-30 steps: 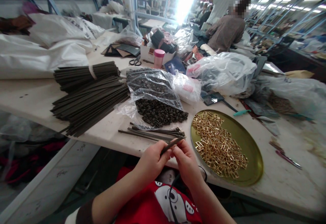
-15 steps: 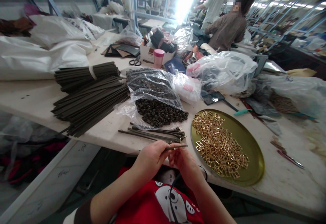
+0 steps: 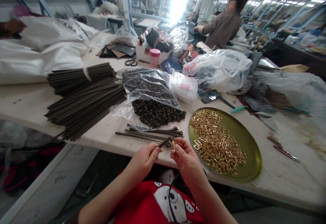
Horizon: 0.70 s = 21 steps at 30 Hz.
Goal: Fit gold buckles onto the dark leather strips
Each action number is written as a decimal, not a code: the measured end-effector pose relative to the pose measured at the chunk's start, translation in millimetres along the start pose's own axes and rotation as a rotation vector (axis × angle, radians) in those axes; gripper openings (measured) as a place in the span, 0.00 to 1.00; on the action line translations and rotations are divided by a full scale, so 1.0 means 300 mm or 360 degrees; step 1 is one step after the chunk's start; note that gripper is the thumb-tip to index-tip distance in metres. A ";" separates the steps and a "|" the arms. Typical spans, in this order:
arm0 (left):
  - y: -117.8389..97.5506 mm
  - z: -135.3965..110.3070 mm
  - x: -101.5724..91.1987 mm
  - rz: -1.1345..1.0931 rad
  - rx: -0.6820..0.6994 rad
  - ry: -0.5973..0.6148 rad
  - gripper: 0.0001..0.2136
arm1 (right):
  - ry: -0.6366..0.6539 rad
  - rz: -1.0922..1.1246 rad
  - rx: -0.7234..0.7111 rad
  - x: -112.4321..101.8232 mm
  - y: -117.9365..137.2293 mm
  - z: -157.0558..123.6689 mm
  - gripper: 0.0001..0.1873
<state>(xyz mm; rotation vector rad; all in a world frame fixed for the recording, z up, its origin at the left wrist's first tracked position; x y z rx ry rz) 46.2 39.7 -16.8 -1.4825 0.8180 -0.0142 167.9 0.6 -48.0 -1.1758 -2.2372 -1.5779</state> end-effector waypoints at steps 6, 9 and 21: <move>-0.016 -0.006 0.028 0.0089 0.0079 0.0122 0.15 | -0.0072 0.0112 0.0122 0.001 -0.021 -0.003 0.16; -0.019 -0.004 0.023 0.0156 0.0085 0.0116 0.15 | -0.0116 0.0179 0.0164 -0.002 -0.018 -0.007 0.17; -0.006 -0.011 0.030 0.0201 0.0078 0.0183 0.14 | -0.0159 0.0247 0.0221 0.001 -0.013 -0.019 0.19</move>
Point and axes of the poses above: each hand's wrist, its own z-axis towards the middle knuckle, its own x-axis out of the palm, y = z × x, the point moved 9 cm from there along z, towards the middle knuckle, and after that the axes turned 4 degrees about -y, right-handed, at the moved point
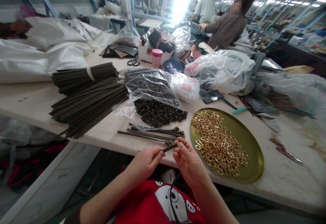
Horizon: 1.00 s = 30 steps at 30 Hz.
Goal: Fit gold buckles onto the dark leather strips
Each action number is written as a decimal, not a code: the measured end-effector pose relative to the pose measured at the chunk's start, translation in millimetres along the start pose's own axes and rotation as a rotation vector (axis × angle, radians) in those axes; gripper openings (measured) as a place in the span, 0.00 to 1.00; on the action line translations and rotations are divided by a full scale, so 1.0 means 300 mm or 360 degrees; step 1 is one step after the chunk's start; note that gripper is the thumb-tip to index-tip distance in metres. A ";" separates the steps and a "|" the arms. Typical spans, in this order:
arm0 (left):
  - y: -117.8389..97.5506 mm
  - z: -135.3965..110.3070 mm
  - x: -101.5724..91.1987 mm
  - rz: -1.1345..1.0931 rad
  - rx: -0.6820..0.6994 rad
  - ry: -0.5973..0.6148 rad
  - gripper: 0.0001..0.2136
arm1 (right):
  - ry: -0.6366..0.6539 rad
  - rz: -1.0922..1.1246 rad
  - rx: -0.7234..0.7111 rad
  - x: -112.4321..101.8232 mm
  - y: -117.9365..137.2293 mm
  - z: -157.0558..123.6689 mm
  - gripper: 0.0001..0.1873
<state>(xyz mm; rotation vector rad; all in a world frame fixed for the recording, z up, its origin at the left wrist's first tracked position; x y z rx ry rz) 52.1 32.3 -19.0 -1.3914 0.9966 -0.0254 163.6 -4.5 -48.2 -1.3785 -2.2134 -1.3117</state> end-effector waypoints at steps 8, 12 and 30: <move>-0.027 0.028 0.037 -0.0132 0.0073 0.0010 0.11 | 0.0110 -0.0045 0.0062 0.013 -0.053 -0.001 0.16; -0.024 0.020 0.037 -0.0225 -0.0038 0.0082 0.08 | 0.0002 -0.0060 -0.0005 -0.023 -0.035 0.018 0.15; 0.026 0.030 0.072 -0.0787 -0.0273 0.0113 0.07 | 0.0278 -0.0560 -0.0186 -0.002 -0.075 0.016 0.13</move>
Point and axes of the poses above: each hand's wrist, its own z-axis towards the middle knuckle, its own x-axis out of the palm, y = z × x, the point moved 9 cm from there along z, towards the middle knuckle, and after that the axes turned 4 degrees about -y, right-handed, at the moved point
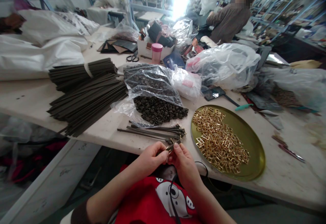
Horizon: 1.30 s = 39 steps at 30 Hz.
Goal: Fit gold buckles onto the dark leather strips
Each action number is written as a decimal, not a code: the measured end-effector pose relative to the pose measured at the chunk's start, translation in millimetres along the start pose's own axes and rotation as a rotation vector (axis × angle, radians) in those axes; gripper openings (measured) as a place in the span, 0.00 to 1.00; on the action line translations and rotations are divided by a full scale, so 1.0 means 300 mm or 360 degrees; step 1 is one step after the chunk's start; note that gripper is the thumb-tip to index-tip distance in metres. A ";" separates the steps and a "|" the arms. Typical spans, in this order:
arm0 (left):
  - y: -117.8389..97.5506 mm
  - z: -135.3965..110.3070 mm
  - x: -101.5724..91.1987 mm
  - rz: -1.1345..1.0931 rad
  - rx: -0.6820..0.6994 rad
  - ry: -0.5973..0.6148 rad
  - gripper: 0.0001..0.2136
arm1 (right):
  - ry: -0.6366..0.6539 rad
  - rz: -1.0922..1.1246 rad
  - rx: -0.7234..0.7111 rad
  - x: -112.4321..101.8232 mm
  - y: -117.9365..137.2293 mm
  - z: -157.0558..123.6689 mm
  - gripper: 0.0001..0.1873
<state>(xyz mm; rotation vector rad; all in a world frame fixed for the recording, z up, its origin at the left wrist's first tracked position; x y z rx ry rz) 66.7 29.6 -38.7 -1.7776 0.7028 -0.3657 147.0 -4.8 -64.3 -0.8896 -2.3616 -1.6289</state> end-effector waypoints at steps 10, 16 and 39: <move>0.026 -0.002 -0.007 0.0070 -0.0054 -0.0105 0.07 | -0.0098 -0.0587 -0.0321 -0.019 0.067 -0.023 0.13; 0.009 -0.013 -0.020 0.0198 -0.0003 -0.0226 0.09 | -0.0138 -0.1352 -0.1158 0.014 0.175 -0.088 0.03; 0.012 -0.029 -0.008 0.0147 0.0048 -0.0145 0.10 | 0.0205 -0.1069 -0.0931 0.030 0.129 -0.100 0.06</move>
Point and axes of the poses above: each hand's wrist, its own z-axis towards the middle knuckle, its own x-axis out of the palm, y = z × x, the point moved 9 cm from there along z, towards the middle knuckle, and after that the axes turned 4 degrees about -y, right-handed, at the moved point
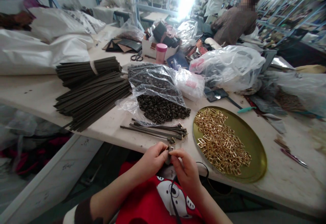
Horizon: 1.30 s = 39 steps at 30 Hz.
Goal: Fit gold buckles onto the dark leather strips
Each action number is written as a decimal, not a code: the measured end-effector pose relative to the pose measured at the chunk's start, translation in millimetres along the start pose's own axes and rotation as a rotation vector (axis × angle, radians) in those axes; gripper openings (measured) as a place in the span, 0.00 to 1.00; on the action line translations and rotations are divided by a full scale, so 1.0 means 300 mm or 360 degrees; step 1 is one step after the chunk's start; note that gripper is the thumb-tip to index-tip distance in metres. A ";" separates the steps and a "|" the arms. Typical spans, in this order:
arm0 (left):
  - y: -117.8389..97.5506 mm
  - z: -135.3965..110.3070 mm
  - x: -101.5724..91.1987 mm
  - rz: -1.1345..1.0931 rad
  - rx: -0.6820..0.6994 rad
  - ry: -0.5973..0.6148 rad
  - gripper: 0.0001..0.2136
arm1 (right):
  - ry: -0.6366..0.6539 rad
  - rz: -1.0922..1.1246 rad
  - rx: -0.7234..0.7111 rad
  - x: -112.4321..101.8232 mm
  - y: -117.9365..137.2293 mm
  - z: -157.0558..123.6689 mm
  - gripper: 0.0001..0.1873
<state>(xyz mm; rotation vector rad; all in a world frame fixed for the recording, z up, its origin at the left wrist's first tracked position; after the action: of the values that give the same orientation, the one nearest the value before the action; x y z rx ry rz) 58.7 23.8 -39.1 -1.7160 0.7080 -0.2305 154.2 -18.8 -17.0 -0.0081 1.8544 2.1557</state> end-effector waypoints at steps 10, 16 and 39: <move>0.019 0.009 -0.005 0.0151 0.0062 -0.0099 0.07 | 0.0408 -0.0233 -0.0016 0.030 0.013 0.038 0.08; 0.014 0.010 0.010 0.0097 0.0002 -0.0005 0.09 | 0.0649 -0.0531 -0.0297 0.050 0.071 0.055 0.06; -0.064 -0.015 0.047 0.0203 0.0158 0.0530 0.15 | 0.0512 -0.1175 -0.0553 0.052 0.096 0.049 0.07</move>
<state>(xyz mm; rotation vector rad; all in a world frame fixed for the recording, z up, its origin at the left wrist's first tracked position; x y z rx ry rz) 73.9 14.2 -22.9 -1.5467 1.0294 -0.4612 135.6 -4.7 10.2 -0.9940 1.2731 1.9464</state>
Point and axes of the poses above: each hand's wrist, its own z-axis towards the middle knuckle, its own x-axis out of the palm, y = z × x, the point moved 9 cm from there along z, towards the middle knuckle, and after that the axes turned 4 degrees about -y, right-handed, at the moved point
